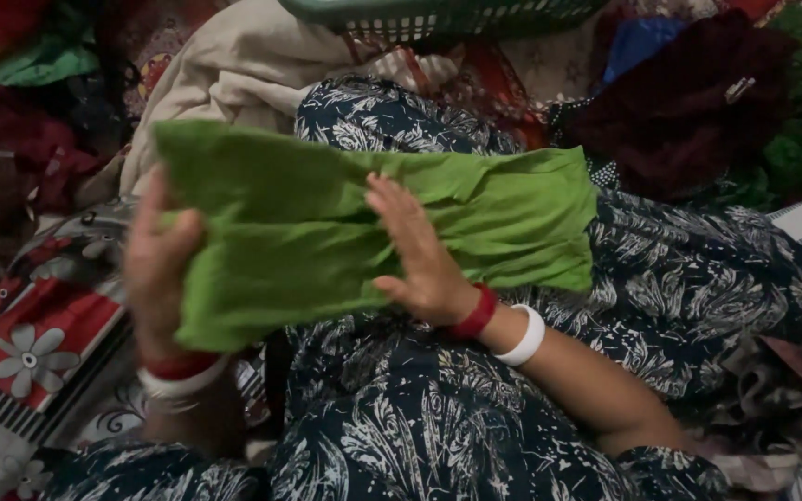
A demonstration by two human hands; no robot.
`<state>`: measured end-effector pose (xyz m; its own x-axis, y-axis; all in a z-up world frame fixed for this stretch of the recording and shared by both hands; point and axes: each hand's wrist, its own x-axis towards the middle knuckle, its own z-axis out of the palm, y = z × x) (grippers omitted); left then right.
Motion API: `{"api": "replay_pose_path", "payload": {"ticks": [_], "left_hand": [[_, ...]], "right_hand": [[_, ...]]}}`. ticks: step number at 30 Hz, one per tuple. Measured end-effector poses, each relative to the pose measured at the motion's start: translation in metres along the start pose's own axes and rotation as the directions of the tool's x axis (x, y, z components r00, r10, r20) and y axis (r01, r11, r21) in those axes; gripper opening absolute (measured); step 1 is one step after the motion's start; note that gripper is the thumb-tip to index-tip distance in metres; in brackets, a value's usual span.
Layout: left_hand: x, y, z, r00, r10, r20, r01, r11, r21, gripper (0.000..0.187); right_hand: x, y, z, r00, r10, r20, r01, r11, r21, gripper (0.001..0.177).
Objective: Folding various articles of clothing and placing them into a laundry basket.
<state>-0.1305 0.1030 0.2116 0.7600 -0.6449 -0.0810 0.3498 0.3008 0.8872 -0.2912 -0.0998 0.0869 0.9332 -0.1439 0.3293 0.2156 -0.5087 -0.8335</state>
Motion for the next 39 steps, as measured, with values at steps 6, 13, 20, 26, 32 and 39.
{"api": "replay_pose_path", "payload": {"ticks": [6, 13, 20, 26, 32, 39], "left_hand": [[0.034, -0.071, 0.098, 0.918, -0.099, 0.383, 0.005, 0.971, 0.238, 0.063], [0.038, -0.088, 0.138, 0.78, -0.171, 0.602, -0.018, 0.956, 0.294, 0.047], [0.03, -0.106, 0.073, 0.927, 0.074, 0.368, -0.285, 0.775, 0.564, 0.034], [0.026, -0.135, 0.051, 0.904, 0.266, 0.335, -0.417, 0.376, 0.828, 0.039], [0.031, -0.142, 0.046, 0.99, -0.056, 0.129, -0.057, 0.675, 0.735, 0.054], [0.041, -0.137, 0.054, 0.983, -0.104, 0.153, -0.065, 0.583, 0.81, 0.063]], "right_hand": [[-0.01, -0.006, -0.05, 0.951, 0.235, -0.201, -0.021, 0.697, 0.717, 0.085], [-0.033, 0.044, -0.078, 0.888, 0.436, -0.146, 0.001, 0.316, 0.949, 0.076], [-0.032, 0.047, -0.098, 0.9, 0.427, -0.091, 0.05, 0.107, 0.993, 0.071], [-0.044, 0.059, -0.133, 0.937, 0.338, -0.09, 0.013, 0.225, 0.974, 0.063], [-0.073, 0.076, -0.192, 0.868, 0.392, -0.304, 0.16, 0.361, 0.919, 0.062], [-0.079, 0.057, -0.18, 0.771, 0.315, -0.553, -0.385, 0.923, -0.011, 0.037]]}}
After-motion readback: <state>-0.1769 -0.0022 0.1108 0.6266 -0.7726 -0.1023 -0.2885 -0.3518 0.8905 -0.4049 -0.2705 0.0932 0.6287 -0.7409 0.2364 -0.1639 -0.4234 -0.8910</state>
